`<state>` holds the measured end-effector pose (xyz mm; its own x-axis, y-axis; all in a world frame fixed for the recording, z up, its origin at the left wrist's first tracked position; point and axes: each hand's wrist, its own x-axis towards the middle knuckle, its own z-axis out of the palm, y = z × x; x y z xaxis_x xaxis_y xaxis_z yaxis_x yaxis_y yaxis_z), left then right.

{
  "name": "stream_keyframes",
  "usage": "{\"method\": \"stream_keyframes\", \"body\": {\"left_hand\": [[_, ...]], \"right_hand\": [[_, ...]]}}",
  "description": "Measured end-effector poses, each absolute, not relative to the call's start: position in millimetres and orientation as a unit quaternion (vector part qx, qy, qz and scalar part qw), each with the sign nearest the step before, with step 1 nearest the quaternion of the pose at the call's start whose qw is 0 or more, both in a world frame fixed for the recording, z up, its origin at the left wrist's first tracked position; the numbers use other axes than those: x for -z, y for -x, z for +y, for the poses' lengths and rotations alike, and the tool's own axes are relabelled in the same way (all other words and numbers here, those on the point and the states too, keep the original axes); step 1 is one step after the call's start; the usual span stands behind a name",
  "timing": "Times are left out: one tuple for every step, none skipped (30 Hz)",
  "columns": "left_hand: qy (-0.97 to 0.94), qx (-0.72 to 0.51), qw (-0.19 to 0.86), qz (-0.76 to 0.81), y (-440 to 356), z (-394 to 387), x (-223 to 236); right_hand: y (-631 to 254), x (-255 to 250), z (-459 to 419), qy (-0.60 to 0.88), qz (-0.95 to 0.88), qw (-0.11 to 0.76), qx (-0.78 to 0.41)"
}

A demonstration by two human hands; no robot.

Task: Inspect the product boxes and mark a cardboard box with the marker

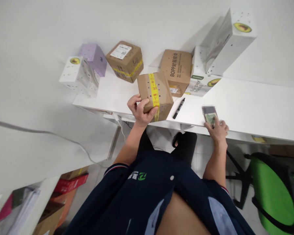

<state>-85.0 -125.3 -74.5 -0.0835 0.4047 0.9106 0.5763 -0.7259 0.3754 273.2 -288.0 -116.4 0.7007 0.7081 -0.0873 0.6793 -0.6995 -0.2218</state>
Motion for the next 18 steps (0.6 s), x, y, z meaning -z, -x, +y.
{"method": "stream_keyframes", "body": {"left_hand": [[0.675, 0.634, 0.055, -0.372, 85.2, -124.9, 76.0], [0.677, 0.628, 0.041, -0.382, 85.5, -124.6, 77.8], [0.678, 0.620, 0.029, -0.394, 85.7, -124.4, 79.5], [0.679, 0.613, 0.021, -0.404, 86.0, -124.3, 81.1], [0.679, 0.607, 0.015, -0.413, 86.2, -124.3, 82.2], [0.679, 0.604, 0.012, -0.418, 86.2, -124.3, 82.9], [0.678, 0.606, 0.012, -0.417, 86.2, -124.5, 83.0], [0.676, 0.610, 0.016, -0.413, 86.1, -124.6, 82.8], [0.674, 0.614, 0.024, -0.409, 85.9, -124.7, 82.4], [0.673, 0.615, 0.034, -0.408, 85.7, -124.7, 81.8], [0.673, 0.614, 0.043, -0.411, 85.5, -124.7, 81.2], [0.673, 0.611, 0.051, -0.414, 85.4, -124.5, 80.8], [0.674, 0.609, 0.055, -0.415, 85.3, -124.3, 80.5], [0.674, 0.609, 0.054, -0.414, 85.4, -124.0, 80.3], [0.675, 0.611, 0.050, -0.412, 85.5, -123.7, 80.2], [0.674, 0.613, 0.046, -0.409, 85.6, -123.5, 80.2], [0.675, 0.614, 0.043, -0.407, 85.8, -123.4, 80.0], [0.675, 0.616, 0.042, -0.404, 85.9, -123.4, 79.8]], "right_hand": [[-276.1, 119.6, -290.2, 0.912, -0.391, 0.089, -0.088], [-277.7, 122.1, -291.3, 0.904, -0.408, 0.091, -0.087], [-277.7, 123.4, -291.7, 0.897, -0.425, 0.093, -0.083], [-276.3, 123.2, -291.8, 0.890, -0.440, 0.091, -0.077], [-273.2, 121.3, -291.9, 0.885, -0.452, 0.087, -0.075], [-268.4, 117.8, -292.3, 0.881, -0.460, 0.079, -0.077], [-262.0, 113.2, -293.3, 0.881, -0.461, 0.070, -0.082], [-254.2, 107.9, -295.0, 0.883, -0.457, 0.060, -0.090], [-245.6, 102.5, -297.6, 0.888, -0.446, 0.052, -0.100], [-236.7, 97.9, -301.1, 0.893, -0.433, 0.051, -0.115], [-228.2, 94.4, -305.5, 0.896, -0.420, 0.059, -0.132], [-220.7, 92.3, -310.6, 0.895, -0.411, 0.082, -0.153], [-214.5, 91.8, -316.1, 0.890, -0.404, 0.118, -0.177], [-209.4, 92.5, -321.7, 0.878, -0.396, 0.168, -0.210], [-205.1, 94.1, -327.2, 0.856, -0.384, 0.231, -0.259], [-200.9, 95.9, -332.1, 0.820, -0.366, 0.301, -0.322], [-196.2, 97.4, -336.0, 0.767, -0.341, 0.372, -0.396], [-190.3, 97.8, -338.7, 0.699, -0.311, 0.438, -0.472]]}}
